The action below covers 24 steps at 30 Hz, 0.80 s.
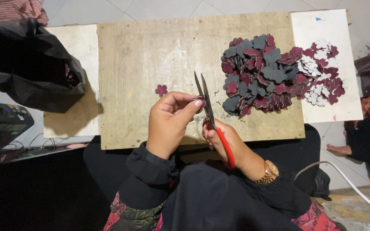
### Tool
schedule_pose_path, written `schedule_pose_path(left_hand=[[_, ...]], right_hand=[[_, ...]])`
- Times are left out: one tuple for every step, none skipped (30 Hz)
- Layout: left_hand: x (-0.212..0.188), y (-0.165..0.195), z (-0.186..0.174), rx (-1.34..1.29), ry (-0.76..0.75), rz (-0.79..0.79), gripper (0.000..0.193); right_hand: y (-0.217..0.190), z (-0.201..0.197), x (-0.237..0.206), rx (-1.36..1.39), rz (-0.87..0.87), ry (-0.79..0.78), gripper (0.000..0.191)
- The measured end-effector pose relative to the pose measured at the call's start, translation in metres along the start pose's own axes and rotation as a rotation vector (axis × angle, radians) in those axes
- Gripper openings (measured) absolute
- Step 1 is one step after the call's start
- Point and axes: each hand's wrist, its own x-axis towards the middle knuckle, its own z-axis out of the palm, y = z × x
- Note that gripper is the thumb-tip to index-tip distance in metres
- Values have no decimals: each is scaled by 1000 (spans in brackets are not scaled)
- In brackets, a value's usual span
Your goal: The person sits with a wooden board on their lap and uses red-handled scissors to trim the edges of small flower-shaped fabric cutouts, one at a time, placing finished pieces on the board and adding to a large pile of cut pieces.
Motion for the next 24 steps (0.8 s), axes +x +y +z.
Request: schedule_pose_path(left_hand=[[0,1,0,41,14,-24,13],[-1,3,-1,82,28,-48,14],[-2,5,-1,123,43,-73,15],[-2,6,-2,143,30,-58,18],[-1,7,-3,162,18,-43,21],[-1,7,-3,181,6,-27,24],[0,7,-3,114,-12,-18,26],[0,6,-3,47,-30,-10,29],[1,6,-4,-20,-48,-2,33],[0,5,-4,28,-29,-24,33],[0,5,-5,75,-11,-46,33],[0,5,-6,123,8,-68,34],[0,5,-6,110,10,-71,35],[0,5,-6,97,11,-74,35],[0,4,-6,83,13,-77,36],[0,4,-6,86,16,-74,37],[-1,4,-5,89,19,-71,38],[-1,5,-5,92,22,-68,39],[-1,5,-5,91,28,-70,39],[-1,5,-5,90,32,-74,40],[-1,5,-4,89,36,-77,40],[-2,5,-4,81,38,-81,39],[-1,5,-3,74,41,-85,39],[-1,5,-3,66,45,-89,38]], right_hand=[[1,0,0,6,3,4,56],[1,0,0,11,7,8,56],[1,0,1,18,10,11,55],[1,0,1,11,0,8,56],[1,-1,2,4,-11,4,56],[1,-1,2,-4,-21,-1,57],[0,-2,3,12,-60,-30,59],[0,-2,2,29,-99,-59,61],[-1,-3,2,45,-137,-87,62],[-2,-2,1,21,-145,-96,64],[-2,-2,1,-4,-153,-104,65],[-3,-2,1,-28,-160,-113,67],[-3,-2,1,-46,-164,-114,67],[-4,-2,1,-63,-167,-115,68],[-5,-2,2,-81,-170,-116,68],[-6,-2,1,-97,-163,-112,68],[-8,-3,1,-113,-157,-110,68],[-9,-3,0,-129,-151,-107,68],[-10,-3,-1,-115,-153,-112,67],[-12,-3,-1,-101,-155,-117,67],[-13,-3,-2,-87,-157,-121,67],[-14,-3,-2,-90,-151,-120,67],[-14,-3,-2,-92,-145,-119,67],[-14,-3,-2,-93,-138,-118,67]])
